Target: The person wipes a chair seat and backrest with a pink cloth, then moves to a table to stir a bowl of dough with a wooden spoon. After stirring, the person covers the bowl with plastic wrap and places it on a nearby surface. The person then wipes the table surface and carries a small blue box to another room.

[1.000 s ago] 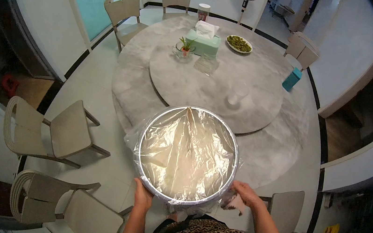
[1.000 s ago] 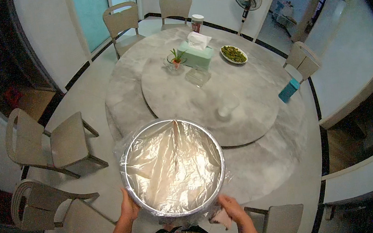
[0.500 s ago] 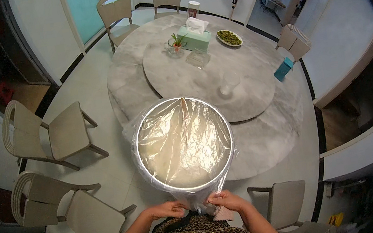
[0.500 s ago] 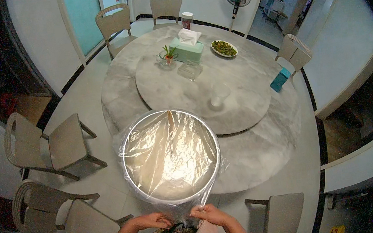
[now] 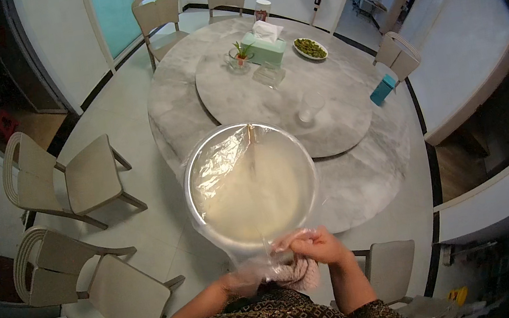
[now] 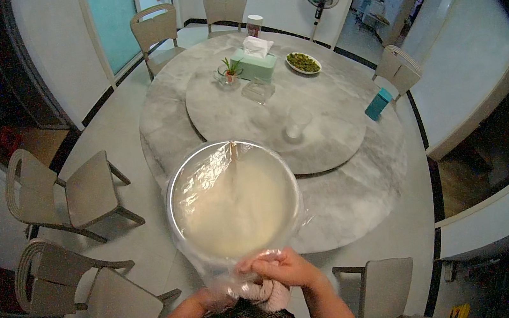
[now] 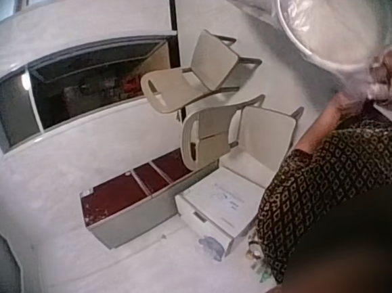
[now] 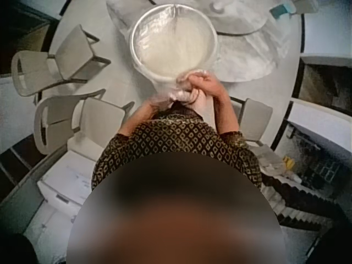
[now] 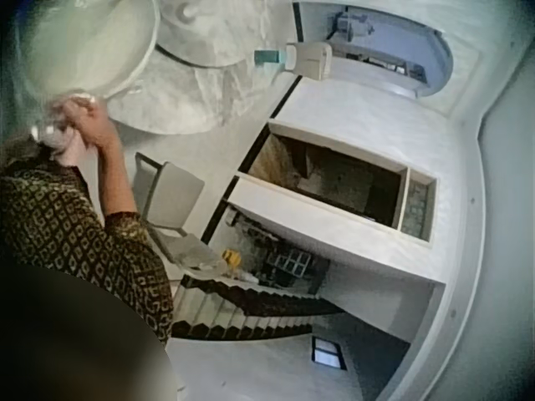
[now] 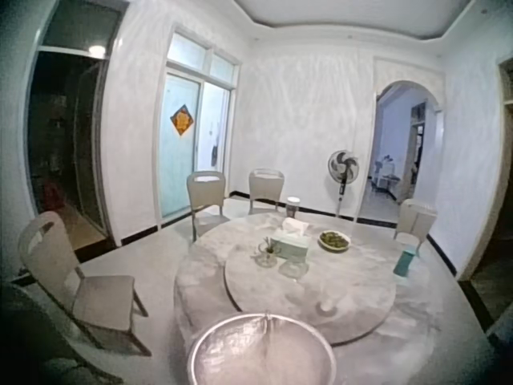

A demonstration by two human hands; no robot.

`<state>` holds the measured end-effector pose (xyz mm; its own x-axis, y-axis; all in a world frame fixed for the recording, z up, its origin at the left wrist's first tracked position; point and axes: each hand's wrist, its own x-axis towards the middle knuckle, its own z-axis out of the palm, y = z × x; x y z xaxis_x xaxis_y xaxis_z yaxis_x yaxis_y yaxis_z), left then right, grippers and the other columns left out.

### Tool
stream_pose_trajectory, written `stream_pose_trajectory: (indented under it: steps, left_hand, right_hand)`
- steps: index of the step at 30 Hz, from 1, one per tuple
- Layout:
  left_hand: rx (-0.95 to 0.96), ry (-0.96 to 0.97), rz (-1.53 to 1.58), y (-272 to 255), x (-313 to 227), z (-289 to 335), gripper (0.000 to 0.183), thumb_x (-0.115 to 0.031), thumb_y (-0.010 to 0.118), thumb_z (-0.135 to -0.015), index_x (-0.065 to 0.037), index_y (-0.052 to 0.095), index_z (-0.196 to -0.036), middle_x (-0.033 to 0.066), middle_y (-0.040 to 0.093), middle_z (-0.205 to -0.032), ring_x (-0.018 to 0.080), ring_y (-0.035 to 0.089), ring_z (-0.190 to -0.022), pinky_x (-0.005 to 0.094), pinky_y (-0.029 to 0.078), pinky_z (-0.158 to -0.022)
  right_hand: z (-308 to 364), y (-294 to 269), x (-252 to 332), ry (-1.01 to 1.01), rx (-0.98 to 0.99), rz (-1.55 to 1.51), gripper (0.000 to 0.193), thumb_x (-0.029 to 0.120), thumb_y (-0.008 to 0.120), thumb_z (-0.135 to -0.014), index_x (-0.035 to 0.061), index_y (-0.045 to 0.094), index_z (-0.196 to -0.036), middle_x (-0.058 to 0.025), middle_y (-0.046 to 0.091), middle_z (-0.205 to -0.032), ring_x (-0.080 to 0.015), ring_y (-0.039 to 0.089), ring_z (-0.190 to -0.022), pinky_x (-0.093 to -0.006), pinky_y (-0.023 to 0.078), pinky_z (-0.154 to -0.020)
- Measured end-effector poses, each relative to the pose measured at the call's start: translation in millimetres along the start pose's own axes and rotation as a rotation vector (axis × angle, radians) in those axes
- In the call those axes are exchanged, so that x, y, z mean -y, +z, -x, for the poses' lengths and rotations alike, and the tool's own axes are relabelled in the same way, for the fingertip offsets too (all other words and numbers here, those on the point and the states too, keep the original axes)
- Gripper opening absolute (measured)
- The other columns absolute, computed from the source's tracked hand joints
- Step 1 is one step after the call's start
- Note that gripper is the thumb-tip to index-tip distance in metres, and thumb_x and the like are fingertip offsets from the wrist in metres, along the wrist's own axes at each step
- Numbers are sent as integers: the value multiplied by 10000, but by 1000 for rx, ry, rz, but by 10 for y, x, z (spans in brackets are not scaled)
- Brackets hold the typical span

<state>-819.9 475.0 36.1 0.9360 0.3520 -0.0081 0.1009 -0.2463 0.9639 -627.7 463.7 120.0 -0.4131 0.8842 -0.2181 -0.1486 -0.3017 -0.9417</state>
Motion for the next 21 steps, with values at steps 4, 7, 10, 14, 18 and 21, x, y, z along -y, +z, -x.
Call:
stream_pose_trajectory:
  steps: [4,7,10,14,18,21]
  left_hand:
    - [-335,281,1422,52,213,280,753,-357,602,-744,-122,186,-1326,224,303,-1290,344,301,-1198,399,253,-988]
    - [-463,464,1267,-322,-72,292,752,-434,572,-751,-116,193,-1317,235,295,-1288,355,309,-1192,417,263,-984]
    - [-643,361,1218,-650,-108,275,553,-379,491,-824,-66,327,-1249,209,360,-1256,315,349,-1174,411,292,-970]
    - [-907,244,832,-1123,-183,231,387,-312,373,-889,-35,451,-1149,164,440,-1211,282,409,-1129,405,308,-949]
    - [-1020,140,645,-1643,-321,95,343,-257,356,-903,-27,488,-1121,94,500,-1159,186,487,-997,307,347,-863]
    - [-1007,67,683,-2020,-352,-9,347,-277,364,-899,-46,497,-1121,63,513,-1146,156,490,-970,258,339,-813]
  right_hand:
    - [-189,-106,89,-130,-30,226,177,75,505,-833,-10,596,-958,-80,587,-972,-141,519,-921,-267,405,-811]
    - [-262,-233,144,-169,-135,374,216,168,514,-843,57,605,-1005,72,447,-610,-40,396,-587,-195,354,-547]
    - [-381,-280,287,-267,-156,474,246,182,512,-840,89,569,-1060,51,436,-648,-57,403,-597,-210,356,-560]
    - [-506,-386,548,-246,-89,563,522,188,526,-817,158,321,-1297,-99,518,-1126,-143,516,-927,-291,426,-798]
    - [-580,-642,699,-228,-146,617,713,75,515,-744,171,155,-1352,-117,370,-1291,-205,493,-1052,-337,398,-867]
    - [-623,-867,884,-93,-103,626,658,48,483,-728,158,239,-1330,-112,436,-1232,-195,500,-1039,-335,399,-867]
